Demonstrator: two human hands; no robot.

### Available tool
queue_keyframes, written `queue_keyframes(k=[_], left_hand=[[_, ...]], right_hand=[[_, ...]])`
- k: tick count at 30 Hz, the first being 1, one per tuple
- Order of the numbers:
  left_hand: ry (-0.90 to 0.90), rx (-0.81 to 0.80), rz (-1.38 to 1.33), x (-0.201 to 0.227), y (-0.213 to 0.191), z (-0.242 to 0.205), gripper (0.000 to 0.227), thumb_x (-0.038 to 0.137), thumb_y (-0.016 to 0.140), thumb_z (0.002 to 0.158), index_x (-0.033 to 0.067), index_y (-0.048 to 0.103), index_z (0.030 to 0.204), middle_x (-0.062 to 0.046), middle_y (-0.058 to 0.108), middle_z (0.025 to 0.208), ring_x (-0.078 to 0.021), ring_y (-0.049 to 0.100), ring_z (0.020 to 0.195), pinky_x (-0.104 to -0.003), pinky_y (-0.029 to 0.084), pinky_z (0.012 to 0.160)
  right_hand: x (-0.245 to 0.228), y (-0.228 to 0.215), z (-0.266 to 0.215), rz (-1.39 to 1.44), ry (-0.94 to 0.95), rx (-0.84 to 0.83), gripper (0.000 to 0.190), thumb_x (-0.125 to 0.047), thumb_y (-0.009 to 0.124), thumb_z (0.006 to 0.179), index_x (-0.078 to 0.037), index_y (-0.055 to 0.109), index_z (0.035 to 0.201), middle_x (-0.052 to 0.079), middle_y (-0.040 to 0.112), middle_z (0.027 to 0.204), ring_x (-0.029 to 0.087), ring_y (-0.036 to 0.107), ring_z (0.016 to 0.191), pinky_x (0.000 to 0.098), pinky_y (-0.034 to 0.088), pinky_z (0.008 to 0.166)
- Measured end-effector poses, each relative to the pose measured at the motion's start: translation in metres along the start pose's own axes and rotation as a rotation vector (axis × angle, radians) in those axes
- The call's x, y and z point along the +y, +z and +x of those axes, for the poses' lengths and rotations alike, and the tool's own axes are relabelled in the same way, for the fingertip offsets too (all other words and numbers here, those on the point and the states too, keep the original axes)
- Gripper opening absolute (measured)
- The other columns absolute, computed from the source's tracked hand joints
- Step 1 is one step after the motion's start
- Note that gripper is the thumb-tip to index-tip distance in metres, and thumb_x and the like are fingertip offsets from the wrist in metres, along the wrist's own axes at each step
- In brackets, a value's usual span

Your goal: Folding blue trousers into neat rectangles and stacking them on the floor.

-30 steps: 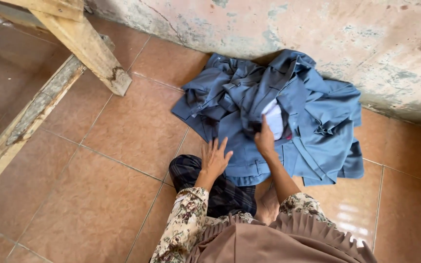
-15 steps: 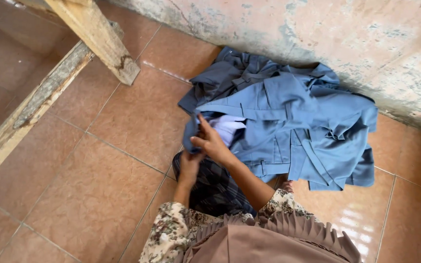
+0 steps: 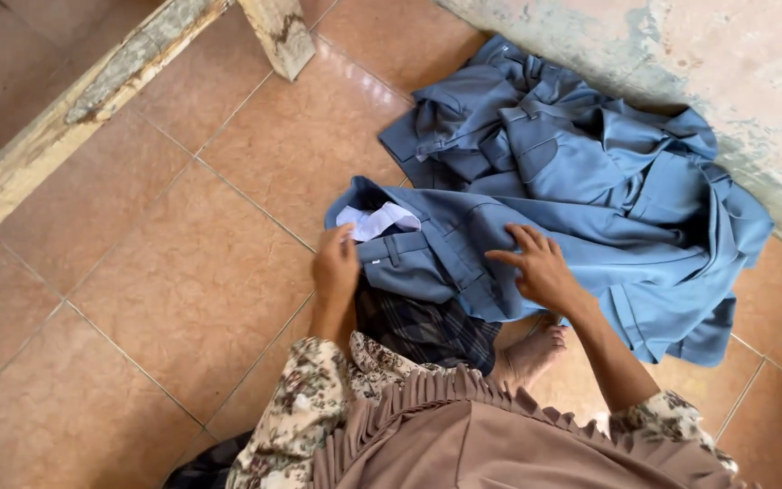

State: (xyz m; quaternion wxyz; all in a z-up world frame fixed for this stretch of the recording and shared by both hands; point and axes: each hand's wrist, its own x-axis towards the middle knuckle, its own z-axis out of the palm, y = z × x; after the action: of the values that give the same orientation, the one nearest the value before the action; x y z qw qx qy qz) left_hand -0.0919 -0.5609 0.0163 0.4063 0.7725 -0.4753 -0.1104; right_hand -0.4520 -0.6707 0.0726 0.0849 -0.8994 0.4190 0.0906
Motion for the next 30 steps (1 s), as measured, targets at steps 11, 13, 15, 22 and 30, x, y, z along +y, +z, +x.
queue_keyframes(k=[11, 13, 15, 22, 30], left_hand=[[0.228, -0.340, 0.536, -0.004, 0.110, -0.001, 0.040, 0.043, 0.080, 0.076, 0.0125, 0.066, 0.098, -0.006, 0.063, 0.087, -0.0278, 0.062, 0.095, -0.050, 0.045, 0.091], [0.192, -0.359, 0.498, 0.003, 0.089, 0.008, 0.035, 0.040, 0.083, 0.073, 0.0129, 0.066, 0.087, -0.005, 0.062, 0.079, -0.0286, 0.064, 0.087, -0.050, 0.047, 0.087], [0.010, -0.483, 0.149, 0.027, 0.048, 0.019, 0.028, 0.035, 0.082, 0.079, 0.0163, 0.076, 0.099, -0.011, 0.074, 0.091, -0.0347, 0.071, 0.095, -0.050, 0.047, 0.091], [-0.023, -0.240, -0.576, 0.033, -0.092, 0.030, 0.023, 0.018, 0.087, 0.082, 0.0039, 0.074, 0.095, -0.013, 0.073, 0.101, -0.0259, 0.068, 0.104, -0.038, 0.050, 0.097], [-0.648, -0.194, -0.408, -0.112, -0.039, -0.072, 0.026, 0.046, 0.083, 0.084, 0.0220, 0.079, 0.094, -0.004, 0.077, 0.080, -0.0190, 0.074, 0.085, -0.035, 0.057, 0.077]], right_hand=[[-0.005, 0.052, 0.017, -0.352, -0.173, 0.579, 0.036, -0.023, 0.087, 0.067, -0.030, 0.071, 0.098, 0.010, 0.045, 0.163, 0.042, 0.030, 0.155, 0.0782, 0.011, 0.116], [0.002, 0.031, 0.034, -0.292, -0.150, 0.638, 0.018, -0.026, 0.086, 0.070, -0.028, 0.073, 0.082, 0.008, 0.052, 0.160, 0.042, 0.033, 0.155, 0.0772, 0.011, 0.116], [0.018, 0.014, 0.053, 0.043, 0.005, 0.605, 0.017, -0.035, 0.078, 0.083, -0.029, 0.073, 0.098, 0.008, 0.038, 0.172, 0.038, 0.019, 0.161, 0.0741, 0.000, 0.116], [-0.038, -0.123, 0.097, 0.591, -0.089, 0.763, 0.016, -0.030, 0.087, 0.094, -0.024, 0.076, 0.104, -0.002, 0.075, 0.106, 0.023, 0.068, 0.112, 0.0403, 0.043, 0.107], [-0.205, -0.008, 0.088, 0.313, -0.465, 0.235, 0.076, -0.027, 0.081, 0.076, -0.026, 0.051, 0.146, 0.009, 0.068, 0.095, 0.032, 0.071, 0.089, 0.0465, 0.057, 0.074]])
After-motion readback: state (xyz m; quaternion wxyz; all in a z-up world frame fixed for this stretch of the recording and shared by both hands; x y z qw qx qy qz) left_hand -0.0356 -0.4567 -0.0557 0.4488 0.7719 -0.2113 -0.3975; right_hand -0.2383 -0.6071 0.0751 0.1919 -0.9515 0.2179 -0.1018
